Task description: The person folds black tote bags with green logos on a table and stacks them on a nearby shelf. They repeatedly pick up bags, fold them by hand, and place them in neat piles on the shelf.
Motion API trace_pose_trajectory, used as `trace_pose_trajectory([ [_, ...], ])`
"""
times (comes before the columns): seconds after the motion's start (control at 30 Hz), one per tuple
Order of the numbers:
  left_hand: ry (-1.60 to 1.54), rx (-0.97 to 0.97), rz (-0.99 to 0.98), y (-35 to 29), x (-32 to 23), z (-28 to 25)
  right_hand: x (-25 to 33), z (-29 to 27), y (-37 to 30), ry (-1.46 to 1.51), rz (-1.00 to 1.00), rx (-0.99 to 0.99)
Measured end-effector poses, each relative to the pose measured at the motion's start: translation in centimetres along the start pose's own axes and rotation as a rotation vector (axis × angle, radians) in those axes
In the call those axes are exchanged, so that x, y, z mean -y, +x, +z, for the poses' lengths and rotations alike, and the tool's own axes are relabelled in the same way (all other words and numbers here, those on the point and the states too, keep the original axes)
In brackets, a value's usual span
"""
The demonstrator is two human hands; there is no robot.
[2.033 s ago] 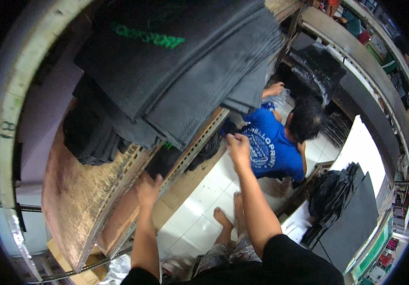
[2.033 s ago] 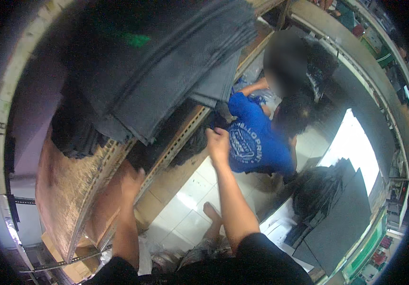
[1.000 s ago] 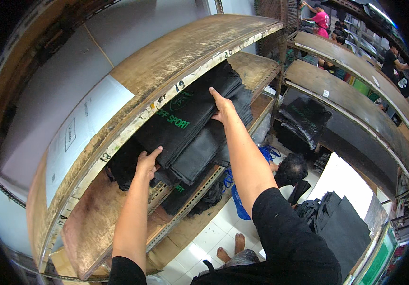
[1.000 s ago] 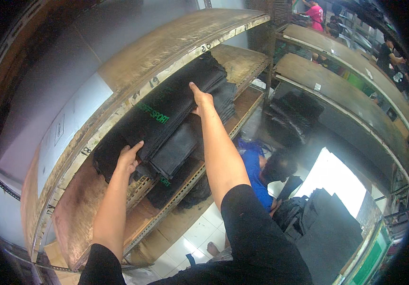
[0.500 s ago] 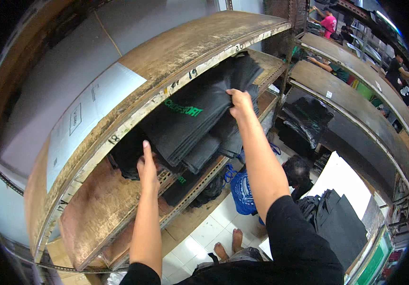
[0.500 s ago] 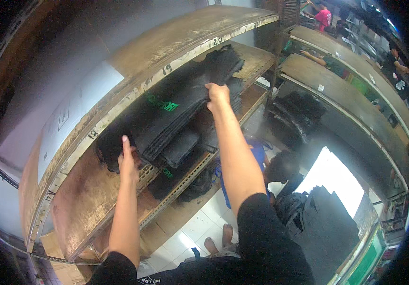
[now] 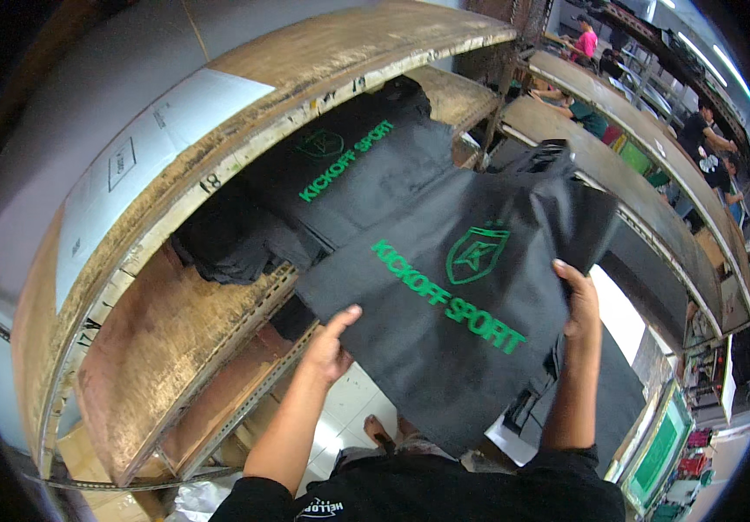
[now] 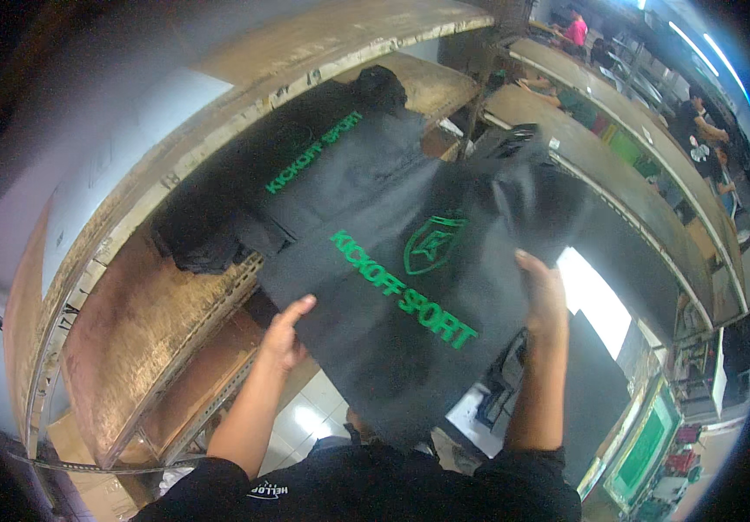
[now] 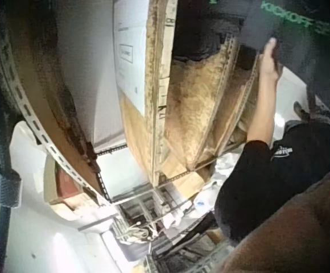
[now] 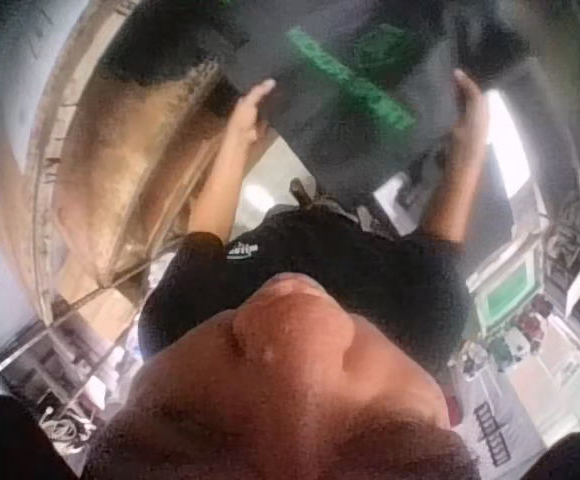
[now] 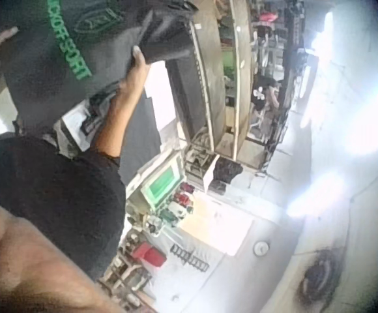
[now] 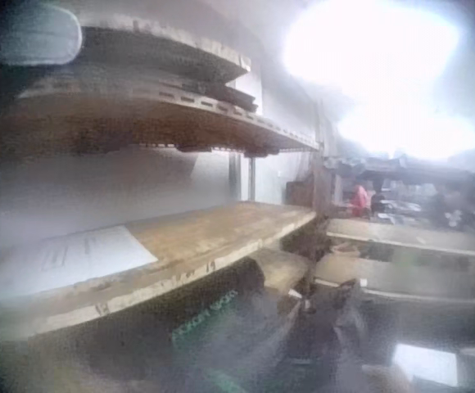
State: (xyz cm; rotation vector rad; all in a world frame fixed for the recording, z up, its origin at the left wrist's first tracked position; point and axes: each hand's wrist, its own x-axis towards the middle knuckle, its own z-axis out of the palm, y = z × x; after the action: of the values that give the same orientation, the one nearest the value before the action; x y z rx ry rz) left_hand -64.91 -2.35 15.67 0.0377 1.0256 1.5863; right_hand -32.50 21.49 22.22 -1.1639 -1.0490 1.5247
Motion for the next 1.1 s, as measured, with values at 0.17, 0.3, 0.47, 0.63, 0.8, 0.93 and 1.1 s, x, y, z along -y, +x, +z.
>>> trace_pose_trajectory([
  [0.17,0.105,0.157,-0.017,-2.9,8.7,1.0,2.9,-6.0,-7.3,-0.063,-0.106,-0.105],
  [0.3,0.057,0.181,-0.141,-3.2,12.1,-0.7,1.8,-8.1,-8.9,-0.176,-0.041,-0.161],
  [0.47,0.111,0.122,-0.172,-1.6,12.5,-4.2,-2.8,-6.9,-6.8,-0.182,-0.008,-0.085],
  [0.63,0.178,-0.008,-0.034,3.3,10.6,-8.9,-9.0,-2.2,-1.8,-0.076,0.065,0.05],
  [0.8,0.22,-0.069,0.089,10.0,7.4,-12.6,-14.7,3.3,5.2,0.036,0.101,0.171],
  [0.93,0.216,-0.076,0.159,15.9,4.6,-15.9,-19.8,8.0,12.4,0.063,0.066,0.274],
  [1.1,0.185,-0.158,0.241,22.5,0.2,-18.2,-24.2,15.0,20.0,0.114,0.022,0.354],
])
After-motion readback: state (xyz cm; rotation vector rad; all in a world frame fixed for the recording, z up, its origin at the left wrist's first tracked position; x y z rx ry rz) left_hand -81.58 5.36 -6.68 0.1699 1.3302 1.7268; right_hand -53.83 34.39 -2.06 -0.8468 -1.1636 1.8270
